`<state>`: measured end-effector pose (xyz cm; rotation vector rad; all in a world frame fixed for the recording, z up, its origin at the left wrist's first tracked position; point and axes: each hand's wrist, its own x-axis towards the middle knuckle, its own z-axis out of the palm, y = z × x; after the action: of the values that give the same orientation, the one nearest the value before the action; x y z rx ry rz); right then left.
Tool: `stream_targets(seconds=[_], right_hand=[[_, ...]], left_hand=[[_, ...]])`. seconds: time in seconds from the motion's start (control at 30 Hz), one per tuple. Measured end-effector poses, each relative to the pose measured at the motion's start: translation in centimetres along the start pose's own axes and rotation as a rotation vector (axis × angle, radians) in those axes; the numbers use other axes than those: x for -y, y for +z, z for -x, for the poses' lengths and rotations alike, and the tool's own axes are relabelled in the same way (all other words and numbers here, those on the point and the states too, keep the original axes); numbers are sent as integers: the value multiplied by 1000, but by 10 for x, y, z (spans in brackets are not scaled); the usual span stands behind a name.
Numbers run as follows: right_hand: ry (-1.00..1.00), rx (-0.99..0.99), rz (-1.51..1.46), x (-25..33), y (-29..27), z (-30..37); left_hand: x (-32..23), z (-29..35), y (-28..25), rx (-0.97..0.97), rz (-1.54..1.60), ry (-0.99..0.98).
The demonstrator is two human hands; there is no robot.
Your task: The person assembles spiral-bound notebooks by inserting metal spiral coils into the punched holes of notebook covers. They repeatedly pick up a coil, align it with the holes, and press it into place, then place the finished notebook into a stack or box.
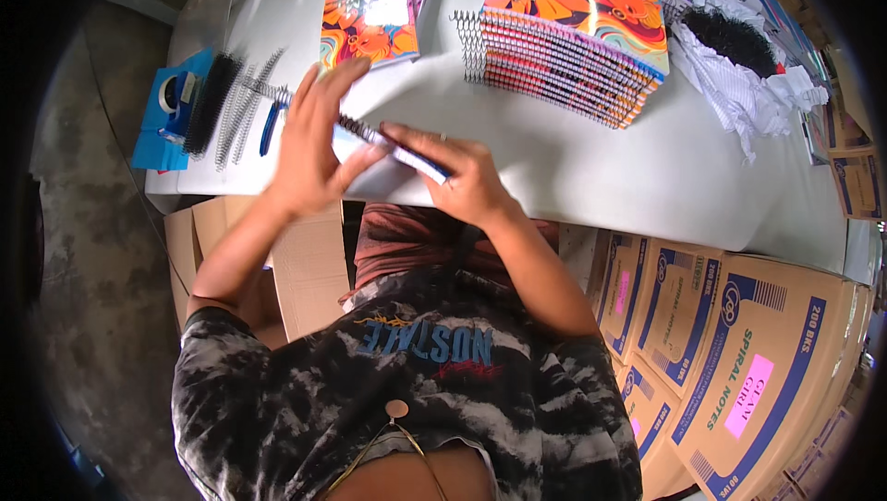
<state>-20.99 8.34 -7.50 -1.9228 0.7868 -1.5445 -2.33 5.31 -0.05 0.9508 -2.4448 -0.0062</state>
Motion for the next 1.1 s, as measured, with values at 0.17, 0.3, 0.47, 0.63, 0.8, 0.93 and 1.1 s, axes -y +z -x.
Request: stream_targets(seconds=[0.17,0.3,0.47,0.63,0.8,0.93,1.1], right_hand=[[120,56,-92,-6,-14,-8],[235,28,-209,-12,-9,-1],[260,-7,-252,-13,-11,1],[301,-36,-294,-18,-12,3],[327,-31,-300,-18,-13,3],[310,-47,-309,-19,-11,1],[324,-63,-325,-17,-12,-2]], left_hand=[[7,-18,-33,219,314,-78],[17,-23,-21,136,125,108],[23,-23,-15,180,35,67],[18,-28,-16,222,123,17],[22,-34,-15,228,36,122],[30,-37,-14,320,174,80],[28,-45,-17,330,475,22]])
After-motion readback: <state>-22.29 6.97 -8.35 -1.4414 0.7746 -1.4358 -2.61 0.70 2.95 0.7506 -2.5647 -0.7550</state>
